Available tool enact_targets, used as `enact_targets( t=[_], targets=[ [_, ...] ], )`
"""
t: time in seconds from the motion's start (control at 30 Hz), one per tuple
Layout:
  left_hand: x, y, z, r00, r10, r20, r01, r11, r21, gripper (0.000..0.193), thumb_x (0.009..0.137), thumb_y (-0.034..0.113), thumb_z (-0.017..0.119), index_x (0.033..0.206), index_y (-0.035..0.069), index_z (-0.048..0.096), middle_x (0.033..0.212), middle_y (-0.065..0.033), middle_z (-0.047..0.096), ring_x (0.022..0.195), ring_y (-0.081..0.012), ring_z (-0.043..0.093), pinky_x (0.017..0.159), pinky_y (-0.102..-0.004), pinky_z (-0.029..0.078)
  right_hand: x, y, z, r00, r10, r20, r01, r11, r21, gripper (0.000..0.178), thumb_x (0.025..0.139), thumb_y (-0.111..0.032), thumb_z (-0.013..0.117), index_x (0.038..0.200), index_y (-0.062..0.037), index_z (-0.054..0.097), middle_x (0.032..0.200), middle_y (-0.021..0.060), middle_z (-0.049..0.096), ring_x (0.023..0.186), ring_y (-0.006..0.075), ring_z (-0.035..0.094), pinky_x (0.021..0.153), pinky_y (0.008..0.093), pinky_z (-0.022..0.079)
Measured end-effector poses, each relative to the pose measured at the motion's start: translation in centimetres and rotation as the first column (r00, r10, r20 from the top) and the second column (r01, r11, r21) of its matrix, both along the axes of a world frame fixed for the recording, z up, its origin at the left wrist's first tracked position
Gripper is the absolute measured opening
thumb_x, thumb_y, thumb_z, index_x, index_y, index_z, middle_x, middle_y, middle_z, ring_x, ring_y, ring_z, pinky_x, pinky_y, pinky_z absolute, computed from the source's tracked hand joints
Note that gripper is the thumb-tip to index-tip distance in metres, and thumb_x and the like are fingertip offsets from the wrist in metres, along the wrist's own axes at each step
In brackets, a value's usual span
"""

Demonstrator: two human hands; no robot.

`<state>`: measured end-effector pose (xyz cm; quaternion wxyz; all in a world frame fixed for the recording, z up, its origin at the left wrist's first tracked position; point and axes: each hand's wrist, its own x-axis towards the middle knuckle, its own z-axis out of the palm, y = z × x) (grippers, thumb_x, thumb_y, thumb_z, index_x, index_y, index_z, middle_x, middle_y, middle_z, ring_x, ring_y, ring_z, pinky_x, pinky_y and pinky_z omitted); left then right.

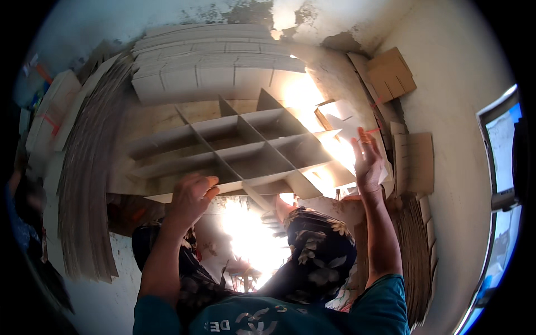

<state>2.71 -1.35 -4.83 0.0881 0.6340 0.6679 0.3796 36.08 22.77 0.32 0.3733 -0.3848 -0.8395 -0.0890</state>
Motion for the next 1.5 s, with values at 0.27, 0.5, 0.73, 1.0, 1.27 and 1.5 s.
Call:
enact_targets(
  t=[0.27,0.5,0.73,1.0,1.27,1.5],
  targets=[
    [0.2,0.1,1.4,0.997,0.064,-0.050,-0.066,0.996,-0.053,0.030,0.064,0.004,0.080,0.092,-0.001,0.069,0.082,-0.0156,0.067,0.076,-0.0324,0.062,0.068,-0.0404,0.050,12.9,4.4,-9.0,0.741,-0.304,0.599,0.538,0.803,-0.258,0.084,0.082,-0.063,0.058,0.132,0.0037,0.044,0.125,0.0201,0.054,0.120,0.0362,0.049,0.095,0.0550,0.040],
    [0.2,0.3,0.6,0.997,0.066,-0.028,-0.067,0.996,-0.059,0.031,0.067,0.005,0.080,0.095,-0.002,0.070,0.079,-0.0152,0.065,0.074,-0.0319,0.060,0.067,-0.0401,0.049,13.2,3.2,-14.4,0.782,-0.153,0.604,0.423,0.842,-0.334,0.019,0.079,-0.017,0.061,0.088,-0.0016,0.067,0.099,0.0219,0.061,0.097,0.0404,0.056,0.083,0.0478,0.046],
    [-0.4,0.1,0.5,0.997,0.063,-0.036,-0.063,0.998,-0.004,0.034,0.064,0.005,0.082,0.095,-0.001,0.070,0.080,-0.0143,0.065,0.072,-0.0310,0.059,0.065,-0.0397,0.048,14.4,5.8,-9.4,0.791,-0.004,0.612,0.247,0.917,-0.313,0.015,0.087,-0.013,0.060,0.078,-0.0020,0.055,0.075,0.0178,0.064,0.069,0.0354,0.064,0.065,0.0430,0.051],
    [-1.6,-2.0,1.2,0.989,0.120,0.087,-0.127,0.989,0.078,0.042,0.061,0.006,0.084,0.100,0.000,0.069,0.089,-0.0132,0.068,0.083,-0.0294,0.064,0.074,-0.0370,0.052,10.9,4.5,-8.1,0.867,-0.163,0.470,0.388,0.813,-0.434,0.035,0.072,-0.019,0.078,0.093,-0.0032,0.056,0.081,0.0178,0.065,0.076,0.0389,0.063,0.067,0.0450,0.050],
    [-3.8,-5.7,3.2,0.973,0.232,-0.004,-0.231,0.965,-0.121,0.059,0.057,0.011,0.087,0.111,0.002,0.065,0.103,-0.0132,0.066,0.098,-0.0312,0.060,0.088,-0.0375,0.048,7.0,3.2,1.5,0.981,-0.173,0.088,0.169,0.984,0.049,0.073,0.092,-0.006,0.058,0.152,-0.0113,0.017,0.127,0.0200,0.057,0.075,0.0354,0.067,0.062,0.0395,0.053],
    [-4.8,-6.3,3.0,0.974,0.207,-0.094,-0.226,0.914,-0.338,0.055,0.065,0.011,0.081,0.116,0.003,0.065,0.113,-0.0168,0.063,0.110,-0.0314,0.056,0.092,-0.0381,0.046,-7.8,-8.2,12.4,0.887,0.279,-0.368,-0.443,0.740,-0.506,0.076,0.085,-0.007,0.067,0.149,-0.0088,0.029,0.142,0.0134,0.046,0.121,0.0220,0.053,0.097,0.0305,0.047]
  ],
)
